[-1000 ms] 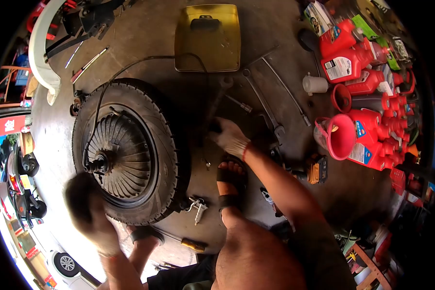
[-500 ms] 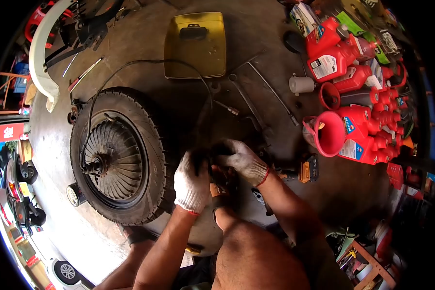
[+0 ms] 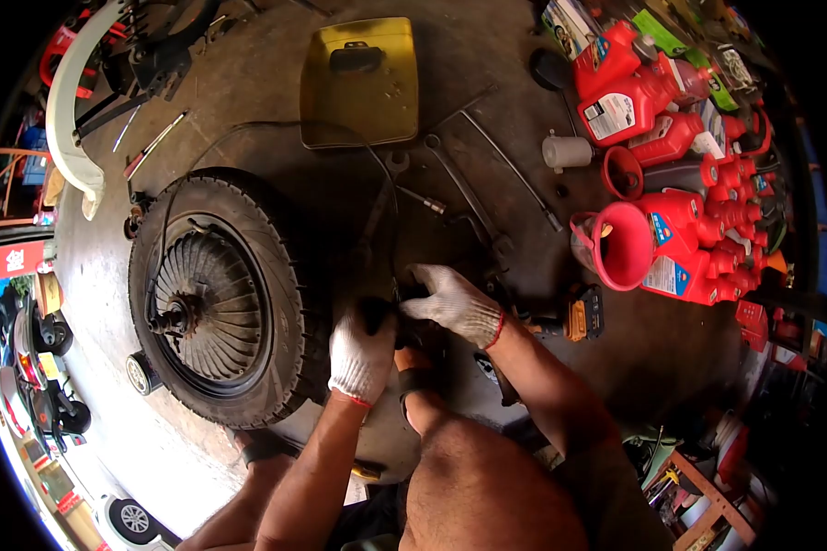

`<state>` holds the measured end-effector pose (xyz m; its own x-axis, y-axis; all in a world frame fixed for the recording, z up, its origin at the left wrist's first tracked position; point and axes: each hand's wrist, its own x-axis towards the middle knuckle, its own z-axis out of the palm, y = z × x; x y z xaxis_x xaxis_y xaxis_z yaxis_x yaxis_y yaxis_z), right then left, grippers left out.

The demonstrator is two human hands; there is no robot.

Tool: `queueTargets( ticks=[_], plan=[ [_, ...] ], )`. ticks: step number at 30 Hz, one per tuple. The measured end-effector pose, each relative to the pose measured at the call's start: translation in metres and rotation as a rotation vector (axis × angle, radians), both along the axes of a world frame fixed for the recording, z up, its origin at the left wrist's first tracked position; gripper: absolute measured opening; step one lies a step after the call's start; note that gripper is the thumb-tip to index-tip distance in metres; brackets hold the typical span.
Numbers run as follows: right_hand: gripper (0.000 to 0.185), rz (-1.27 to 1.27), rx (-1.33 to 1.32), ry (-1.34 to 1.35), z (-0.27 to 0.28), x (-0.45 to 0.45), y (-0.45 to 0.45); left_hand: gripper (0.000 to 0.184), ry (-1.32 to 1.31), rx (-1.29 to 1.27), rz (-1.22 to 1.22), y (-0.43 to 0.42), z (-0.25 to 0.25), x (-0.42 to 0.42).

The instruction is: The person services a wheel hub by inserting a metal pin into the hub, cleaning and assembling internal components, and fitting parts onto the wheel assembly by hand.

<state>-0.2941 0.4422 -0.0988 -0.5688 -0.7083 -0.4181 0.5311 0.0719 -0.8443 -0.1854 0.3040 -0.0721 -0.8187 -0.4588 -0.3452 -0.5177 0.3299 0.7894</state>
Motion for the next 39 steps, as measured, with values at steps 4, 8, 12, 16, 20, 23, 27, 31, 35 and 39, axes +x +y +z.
queueTargets(
  ticks=[4, 8, 12, 16, 20, 23, 27, 31, 35, 39],
  plan=[
    [0.029, 0.056, 0.064, 0.017, -0.002, -0.005, -0.004, 0.022, -0.023, 0.366, 0.151, 0.002, 0.010, -0.001],
    [0.023, 0.110, 0.058, 0.049, -0.006, -0.007, -0.003, 0.022, 0.068, 0.328, 0.045, -0.006, -0.024, 0.013],
    [0.016, 0.144, 0.069, 0.054, -0.006, -0.009, -0.003, 0.024, 0.041, 0.455, 0.094, -0.003, -0.014, 0.014],
    [0.016, 0.164, 0.104, 0.123, -0.006, -0.007, -0.006, 0.025, 0.073, 0.115, 0.011, 0.003, -0.014, 0.014],
    [0.025, 0.229, 0.212, 0.372, 0.007, -0.004, -0.011, 0.025, 0.104, -0.100, -0.001, 0.011, -0.009, 0.014],
    [0.030, 0.309, 0.263, 0.371, 0.010, -0.012, -0.010, 0.027, 0.116, -0.113, 0.017, 0.012, -0.016, 0.020],
    [0.028, 0.310, 0.349, 0.330, 0.006, -0.019, -0.006, 0.029, 0.057, 0.131, -0.012, 0.003, -0.024, 0.027],
    [0.026, 0.221, 0.246, 0.164, 0.001, -0.020, -0.003, 0.029, 0.033, 0.602, 0.188, -0.004, -0.032, 0.022],
    [0.024, 0.210, 0.219, 0.200, 0.008, -0.022, -0.005, 0.032, -0.091, 0.978, 0.271, -0.004, -0.036, 0.024],
    [0.024, 0.223, 0.259, 0.161, 0.005, -0.027, -0.001, 0.031, -0.052, 0.746, 0.102, -0.011, -0.032, 0.019]
  ],
)
